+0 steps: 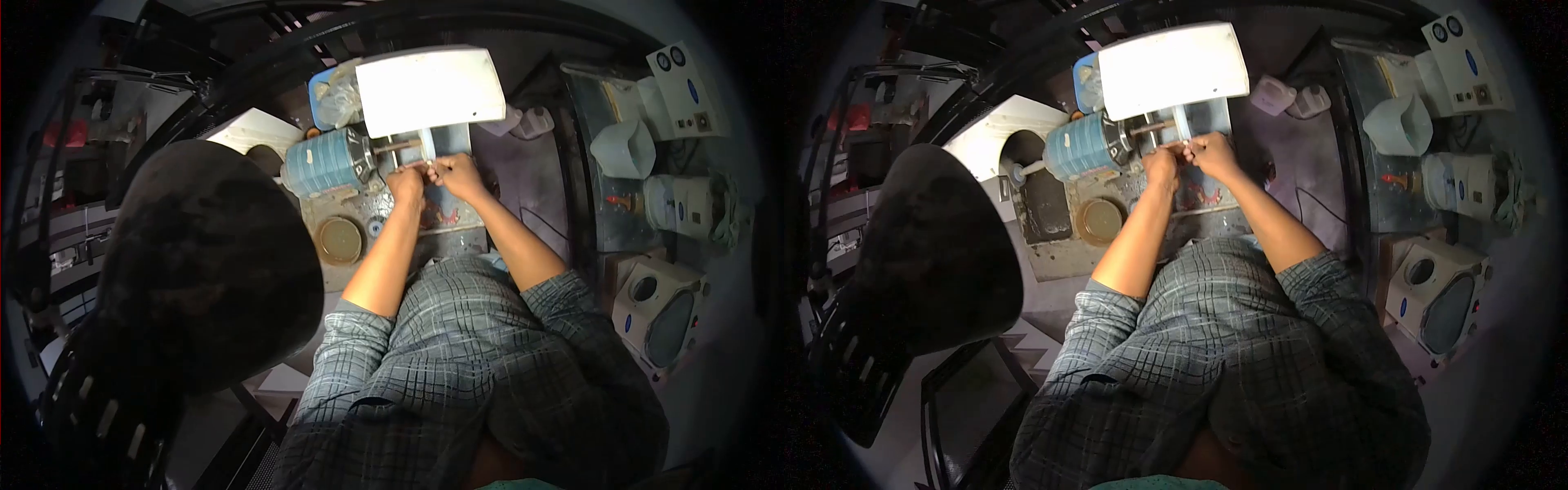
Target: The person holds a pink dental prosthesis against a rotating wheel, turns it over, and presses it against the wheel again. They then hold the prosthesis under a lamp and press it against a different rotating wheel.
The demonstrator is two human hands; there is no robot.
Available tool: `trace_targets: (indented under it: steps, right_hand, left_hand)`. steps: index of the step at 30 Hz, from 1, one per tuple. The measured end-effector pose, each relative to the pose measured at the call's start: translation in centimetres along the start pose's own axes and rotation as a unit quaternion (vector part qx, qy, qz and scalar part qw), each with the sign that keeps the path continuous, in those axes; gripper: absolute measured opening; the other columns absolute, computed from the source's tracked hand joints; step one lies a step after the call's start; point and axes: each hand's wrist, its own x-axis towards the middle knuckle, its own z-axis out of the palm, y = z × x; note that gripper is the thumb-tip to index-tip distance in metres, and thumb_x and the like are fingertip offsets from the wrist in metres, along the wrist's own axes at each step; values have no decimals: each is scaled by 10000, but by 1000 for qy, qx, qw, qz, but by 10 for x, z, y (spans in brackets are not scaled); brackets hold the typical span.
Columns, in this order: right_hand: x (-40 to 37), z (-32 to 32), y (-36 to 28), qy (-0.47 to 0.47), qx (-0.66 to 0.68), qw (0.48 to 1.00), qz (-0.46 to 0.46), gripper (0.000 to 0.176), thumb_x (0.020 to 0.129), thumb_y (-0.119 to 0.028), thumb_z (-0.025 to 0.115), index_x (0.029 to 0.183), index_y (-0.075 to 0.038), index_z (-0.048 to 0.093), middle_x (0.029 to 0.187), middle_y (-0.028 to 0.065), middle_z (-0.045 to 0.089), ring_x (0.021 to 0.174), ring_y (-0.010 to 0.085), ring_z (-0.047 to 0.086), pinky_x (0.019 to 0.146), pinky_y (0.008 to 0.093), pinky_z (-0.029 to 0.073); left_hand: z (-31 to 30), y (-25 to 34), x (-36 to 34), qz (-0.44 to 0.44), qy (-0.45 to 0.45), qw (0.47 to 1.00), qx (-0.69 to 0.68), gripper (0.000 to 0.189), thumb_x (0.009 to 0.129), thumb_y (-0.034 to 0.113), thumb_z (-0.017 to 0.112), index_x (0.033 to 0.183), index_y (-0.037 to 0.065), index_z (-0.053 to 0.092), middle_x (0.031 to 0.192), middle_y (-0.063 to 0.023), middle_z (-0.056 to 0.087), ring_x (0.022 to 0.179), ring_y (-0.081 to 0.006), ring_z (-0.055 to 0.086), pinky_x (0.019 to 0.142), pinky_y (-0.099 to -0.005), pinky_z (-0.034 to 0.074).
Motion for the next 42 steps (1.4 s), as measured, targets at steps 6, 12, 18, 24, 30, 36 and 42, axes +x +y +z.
trace_targets:
  steps: [6,12,18,24,30,36,42]
  right_hand:
    - [10,1,19,-7,-11,1000,-7,181,862,-65,507,795,51,628,660,36,613,541,73,537,490,222,441]
    - [3,-2,8,11,45,999,7,176,853,-64,516,795,64,622,671,48,620,565,77,545,510,232,441]
    - [2,-2,5,20,28,999,5,173,851,-58,514,790,61,624,655,43,615,559,75,540,519,225,440]
    - [-5,-1,-6,2,34,999,21,171,861,-62,513,837,58,633,669,39,617,558,77,537,532,220,452]
    - [-3,0,-1,-5,47,999,24,176,868,-76,518,858,62,628,687,43,619,567,73,540,530,214,457]
    - [3,3,10,-15,61,997,33,177,865,-72,521,858,72,623,688,48,620,562,77,544,523,217,460]
    - [8,0,14,-20,88,995,39,170,859,-68,525,854,69,627,704,57,629,575,85,563,531,222,477]
  left_hand:
    - [1,-8,7,-6,22,1000,2,42,709,-114,492,727,-96,526,645,-163,576,493,-186,555,438,-277,466]
    - [6,-5,-5,-12,2,1000,-8,86,762,-89,482,836,-116,516,696,-164,584,524,-212,568,486,-316,503]
    - [5,-2,-4,-4,-11,1000,-14,100,757,-87,485,843,-131,510,685,-172,573,518,-218,564,473,-313,500]
    - [2,4,-10,-10,-12,1000,-27,73,718,-108,504,783,-108,538,678,-155,590,517,-179,570,475,-272,493]
    - [4,0,-5,-23,21,999,-34,58,725,-108,506,773,-102,539,675,-149,592,508,-161,560,470,-260,482]
    - [3,3,-1,-23,16,1000,9,64,755,-81,510,812,-100,533,675,-153,588,502,-201,571,462,-288,486]
    - [0,-2,0,3,-11,1000,-3,56,716,-93,531,772,-96,542,650,-143,586,493,-161,556,447,-264,471]
